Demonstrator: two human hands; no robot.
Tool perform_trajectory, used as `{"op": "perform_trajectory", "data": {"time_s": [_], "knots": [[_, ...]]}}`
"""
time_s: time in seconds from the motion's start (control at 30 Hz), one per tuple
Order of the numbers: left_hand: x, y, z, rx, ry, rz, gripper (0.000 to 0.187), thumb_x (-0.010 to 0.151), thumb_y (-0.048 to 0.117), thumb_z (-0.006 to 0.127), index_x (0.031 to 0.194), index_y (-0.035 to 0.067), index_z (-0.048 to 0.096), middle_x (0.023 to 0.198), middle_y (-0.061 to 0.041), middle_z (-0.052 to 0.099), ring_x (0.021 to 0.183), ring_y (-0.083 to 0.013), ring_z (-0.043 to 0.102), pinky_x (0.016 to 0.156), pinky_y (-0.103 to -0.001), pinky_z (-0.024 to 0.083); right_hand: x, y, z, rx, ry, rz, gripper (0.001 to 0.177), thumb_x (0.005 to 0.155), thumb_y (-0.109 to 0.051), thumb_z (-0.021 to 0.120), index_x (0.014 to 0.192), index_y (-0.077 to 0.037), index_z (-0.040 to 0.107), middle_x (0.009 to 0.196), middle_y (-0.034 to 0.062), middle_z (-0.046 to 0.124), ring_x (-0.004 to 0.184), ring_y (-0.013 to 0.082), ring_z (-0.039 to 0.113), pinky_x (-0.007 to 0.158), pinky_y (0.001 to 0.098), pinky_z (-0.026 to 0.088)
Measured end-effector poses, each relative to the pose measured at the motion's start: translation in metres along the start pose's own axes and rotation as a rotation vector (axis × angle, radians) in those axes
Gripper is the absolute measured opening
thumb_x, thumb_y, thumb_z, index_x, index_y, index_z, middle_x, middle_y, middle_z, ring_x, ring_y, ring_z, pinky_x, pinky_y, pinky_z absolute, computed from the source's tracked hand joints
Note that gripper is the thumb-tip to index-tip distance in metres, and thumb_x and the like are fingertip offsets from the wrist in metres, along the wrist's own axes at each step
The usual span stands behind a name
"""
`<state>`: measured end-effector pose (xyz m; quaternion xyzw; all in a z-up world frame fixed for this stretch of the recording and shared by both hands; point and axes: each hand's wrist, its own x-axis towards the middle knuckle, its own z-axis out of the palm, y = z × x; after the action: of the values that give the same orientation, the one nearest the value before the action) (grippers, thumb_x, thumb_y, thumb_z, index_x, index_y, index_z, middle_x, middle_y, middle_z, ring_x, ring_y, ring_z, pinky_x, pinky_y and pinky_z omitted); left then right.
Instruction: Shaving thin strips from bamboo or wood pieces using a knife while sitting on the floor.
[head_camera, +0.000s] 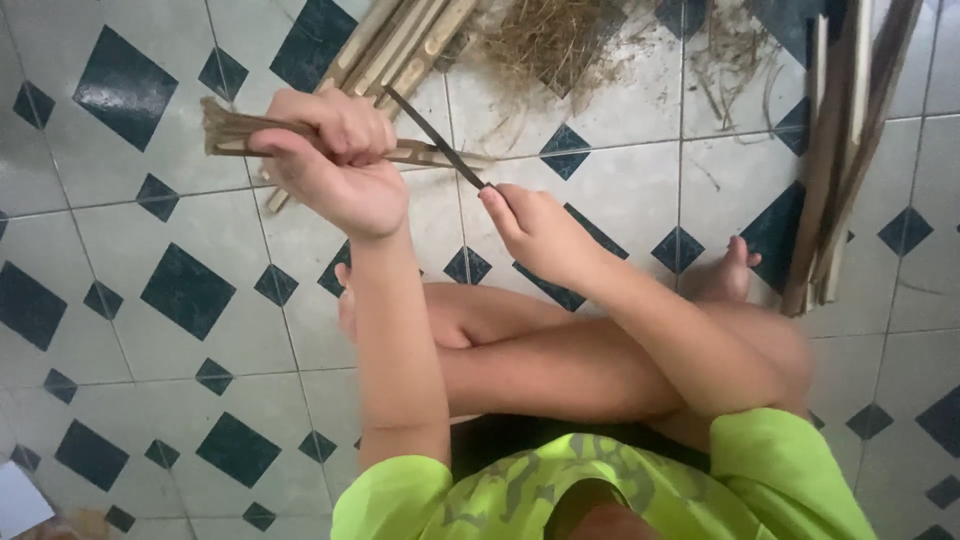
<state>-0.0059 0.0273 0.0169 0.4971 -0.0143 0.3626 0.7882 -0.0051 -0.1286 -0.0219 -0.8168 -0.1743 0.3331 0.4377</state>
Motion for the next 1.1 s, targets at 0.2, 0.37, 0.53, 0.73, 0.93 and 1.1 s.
{"op": "perform_trajectory", "data": {"time_s": [0.2, 0.37, 0.53, 0.73, 0.93, 1.1], "knots": [[0.002, -0.004, 0.003, -0.021, 0.003, 0.015, 0.043, 0.083, 0.052, 0.042, 0.067, 0.012, 0.035, 0.051, 0.002, 0.027, 0.041, -0.0081, 0.015, 0.039, -0.024, 0.016, 0.008, 0.022, 0.002, -0.112, 0.001, 0.085, 0.038, 0.091, -0.03, 0.037, 0.078, 0.0, 0.057, 0.067, 0.018, 0.061, 0.059, 0.0362, 0.056, 0.056, 0.0415, 0.044], [0.001, -0.005, -0.002, -0.039, -0.075, 0.034, 0.039, 0.087, 0.048, 0.036, 0.07, 0.012, 0.035, 0.051, 0.003, 0.024, 0.042, -0.0083, 0.011, 0.037, -0.025, 0.013, 0.018, 0.061, 0.02, -0.189, 0.06, 0.069, 0.041, 0.092, -0.032, 0.038, 0.075, 0.002, 0.054, 0.068, 0.0213, 0.06, 0.06, 0.0403, 0.054, 0.056, 0.0433, 0.043], [-0.001, -0.003, -0.002, -0.024, -0.029, 0.007, 0.043, 0.085, 0.051, 0.038, 0.069, 0.012, 0.034, 0.051, 0.002, 0.024, 0.041, -0.0088, 0.012, 0.038, -0.025, 0.014, -0.001, 0.022, 0.005, -0.029, -0.013, 0.107, 0.038, 0.091, -0.029, 0.036, 0.081, 0.001, 0.056, 0.064, 0.013, 0.058, 0.055, 0.0274, 0.05, 0.054, 0.0362, 0.042], [0.003, -0.002, -0.001, -0.016, -0.046, 0.019, 0.04, 0.086, 0.049, 0.036, 0.072, 0.013, 0.034, 0.05, 0.002, 0.025, 0.04, -0.0085, 0.011, 0.037, -0.025, 0.013, 0.015, 0.057, 0.007, -0.206, -0.027, 0.165, 0.043, 0.091, -0.033, 0.038, 0.075, 0.003, 0.056, 0.07, 0.0201, 0.061, 0.062, 0.0374, 0.055, 0.061, 0.0414, 0.045], [0.002, 0.002, -0.002, -0.025, -0.21, 0.055, 0.034, 0.09, 0.049, 0.033, 0.086, 0.015, 0.032, 0.053, 0.001, 0.021, 0.041, -0.0098, 0.011, 0.039, -0.027, 0.011, 0.006, 0.05, -0.009, -0.391, -0.093, 0.211, 0.045, 0.092, -0.036, 0.038, 0.076, 0.002, 0.057, 0.069, 0.0195, 0.06, 0.06, 0.0379, 0.055, 0.058, 0.0428, 0.045], [-0.002, 0.001, 0.003, -0.043, -0.273, 0.052, 0.035, 0.09, 0.049, 0.033, 0.088, 0.014, 0.032, 0.053, 0.001, 0.022, 0.04, -0.0093, 0.012, 0.038, -0.026, 0.014, -0.002, 0.028, -0.031, -0.385, 0.002, 0.103, 0.041, 0.09, -0.035, 0.046, 0.071, 0.0, 0.056, 0.06, 0.0166, 0.058, 0.052, 0.0363, 0.052, 0.052, 0.0414, 0.042]]}}
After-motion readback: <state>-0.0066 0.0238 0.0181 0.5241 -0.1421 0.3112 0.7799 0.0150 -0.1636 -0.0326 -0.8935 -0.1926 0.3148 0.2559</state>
